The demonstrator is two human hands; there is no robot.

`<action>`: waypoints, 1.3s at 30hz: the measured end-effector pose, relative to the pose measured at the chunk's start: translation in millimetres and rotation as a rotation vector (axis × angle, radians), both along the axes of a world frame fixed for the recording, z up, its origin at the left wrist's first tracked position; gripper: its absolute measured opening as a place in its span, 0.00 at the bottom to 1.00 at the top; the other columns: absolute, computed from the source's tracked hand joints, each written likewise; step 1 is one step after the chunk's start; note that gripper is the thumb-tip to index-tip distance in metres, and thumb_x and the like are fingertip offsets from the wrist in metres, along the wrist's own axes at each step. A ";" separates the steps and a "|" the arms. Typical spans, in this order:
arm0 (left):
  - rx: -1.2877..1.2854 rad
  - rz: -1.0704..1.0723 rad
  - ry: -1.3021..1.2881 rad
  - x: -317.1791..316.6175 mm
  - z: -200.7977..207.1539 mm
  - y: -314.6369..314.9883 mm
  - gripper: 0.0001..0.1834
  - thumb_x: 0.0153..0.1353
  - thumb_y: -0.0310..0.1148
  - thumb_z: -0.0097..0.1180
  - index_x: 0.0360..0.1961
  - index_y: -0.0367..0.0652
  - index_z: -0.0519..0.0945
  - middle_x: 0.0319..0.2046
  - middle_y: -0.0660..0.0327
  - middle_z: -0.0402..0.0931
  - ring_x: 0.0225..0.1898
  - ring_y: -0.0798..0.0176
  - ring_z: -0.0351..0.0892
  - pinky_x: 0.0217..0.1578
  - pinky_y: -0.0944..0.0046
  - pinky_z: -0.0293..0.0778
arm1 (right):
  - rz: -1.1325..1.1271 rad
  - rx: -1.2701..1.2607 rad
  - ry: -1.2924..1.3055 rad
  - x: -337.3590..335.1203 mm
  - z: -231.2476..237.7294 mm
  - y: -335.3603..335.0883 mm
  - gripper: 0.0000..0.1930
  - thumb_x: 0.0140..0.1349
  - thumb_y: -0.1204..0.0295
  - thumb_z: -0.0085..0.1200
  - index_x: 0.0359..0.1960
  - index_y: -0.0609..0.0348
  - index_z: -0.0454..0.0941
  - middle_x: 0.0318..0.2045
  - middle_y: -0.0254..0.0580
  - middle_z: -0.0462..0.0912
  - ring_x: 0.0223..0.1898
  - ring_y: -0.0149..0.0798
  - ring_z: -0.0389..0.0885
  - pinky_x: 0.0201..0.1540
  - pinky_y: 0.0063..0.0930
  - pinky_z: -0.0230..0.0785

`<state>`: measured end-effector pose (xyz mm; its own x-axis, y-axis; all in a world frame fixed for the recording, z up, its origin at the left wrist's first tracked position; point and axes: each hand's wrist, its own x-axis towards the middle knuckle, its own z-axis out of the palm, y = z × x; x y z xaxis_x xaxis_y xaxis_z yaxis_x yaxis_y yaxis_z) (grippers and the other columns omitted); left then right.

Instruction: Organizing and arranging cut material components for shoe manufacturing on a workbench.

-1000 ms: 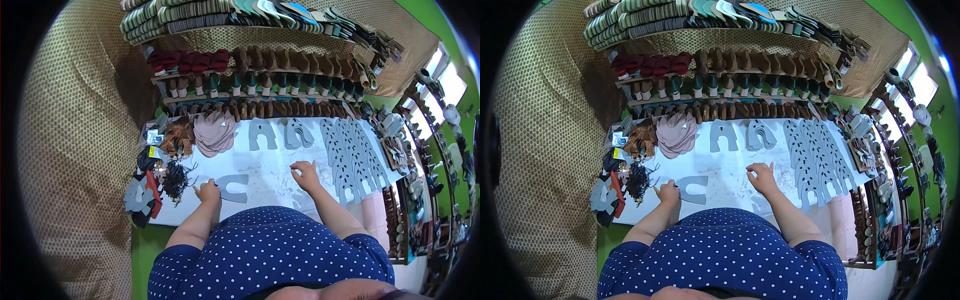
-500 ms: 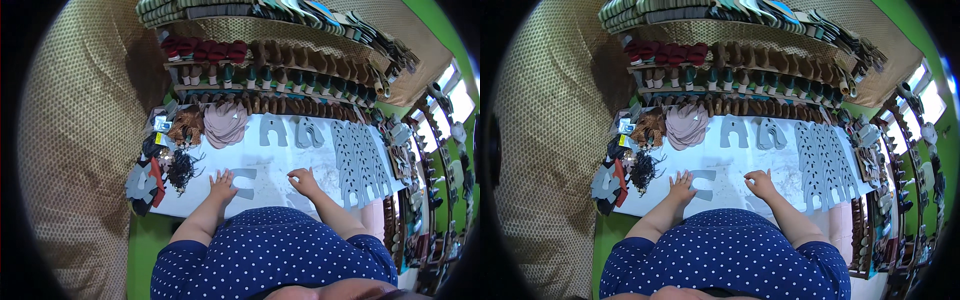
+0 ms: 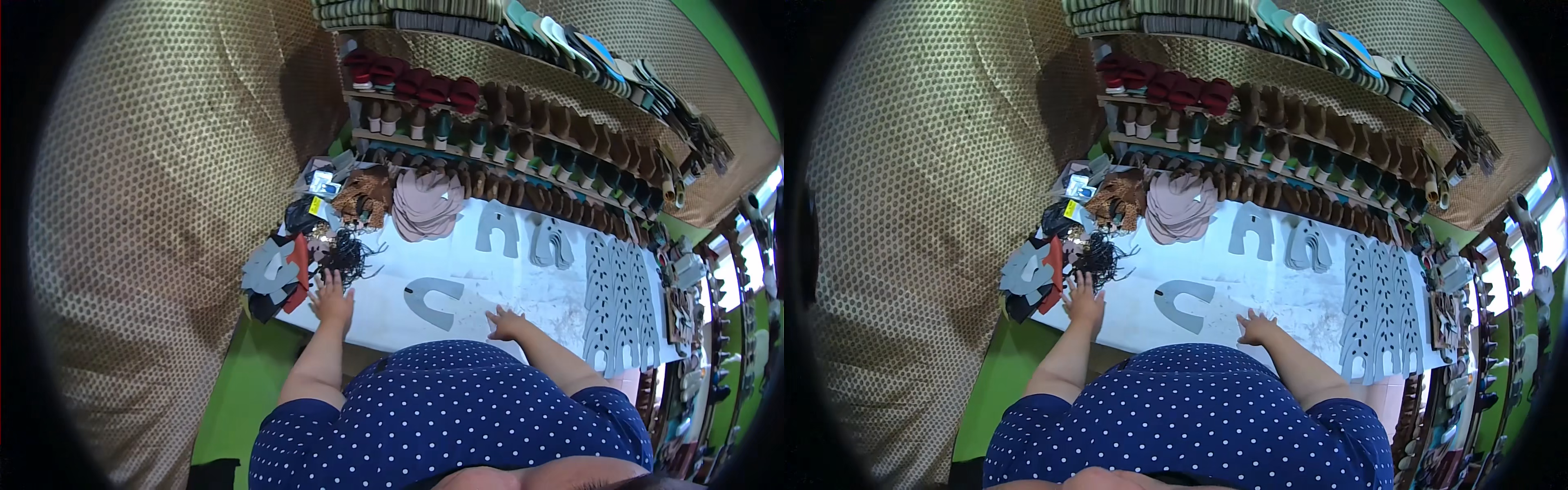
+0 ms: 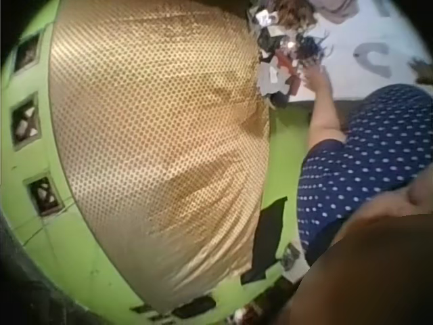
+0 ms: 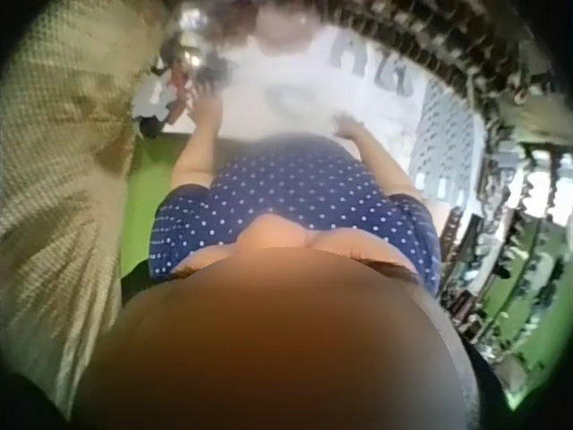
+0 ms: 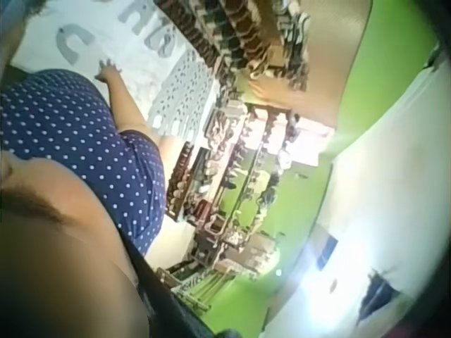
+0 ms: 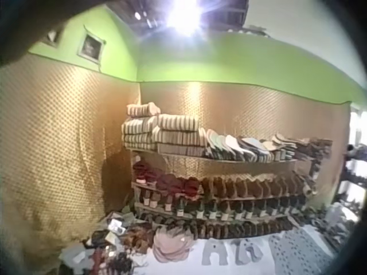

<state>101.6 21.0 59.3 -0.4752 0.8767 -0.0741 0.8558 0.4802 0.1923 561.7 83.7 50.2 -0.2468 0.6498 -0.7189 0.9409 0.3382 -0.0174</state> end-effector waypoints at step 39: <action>0.263 0.138 0.182 -144.5 -48.6 71.0 0.11 0.63 0.40 0.58 0.41 0.55 0.90 0.73 0.59 0.60 0.78 0.45 0.42 0.71 0.26 0.35 | -0.012 -0.308 0.073 16.7 -31.4 48.2 0.45 0.65 0.43 0.53 0.79 0.34 0.43 0.78 0.57 0.34 0.74 0.62 0.55 0.74 0.46 0.50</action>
<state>-42.9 92.0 10.7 -0.5755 0.7809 0.2429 0.8178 0.5483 0.1749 578.4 131.9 18.7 -0.2988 0.4077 -0.8629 0.9374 0.2950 -0.1852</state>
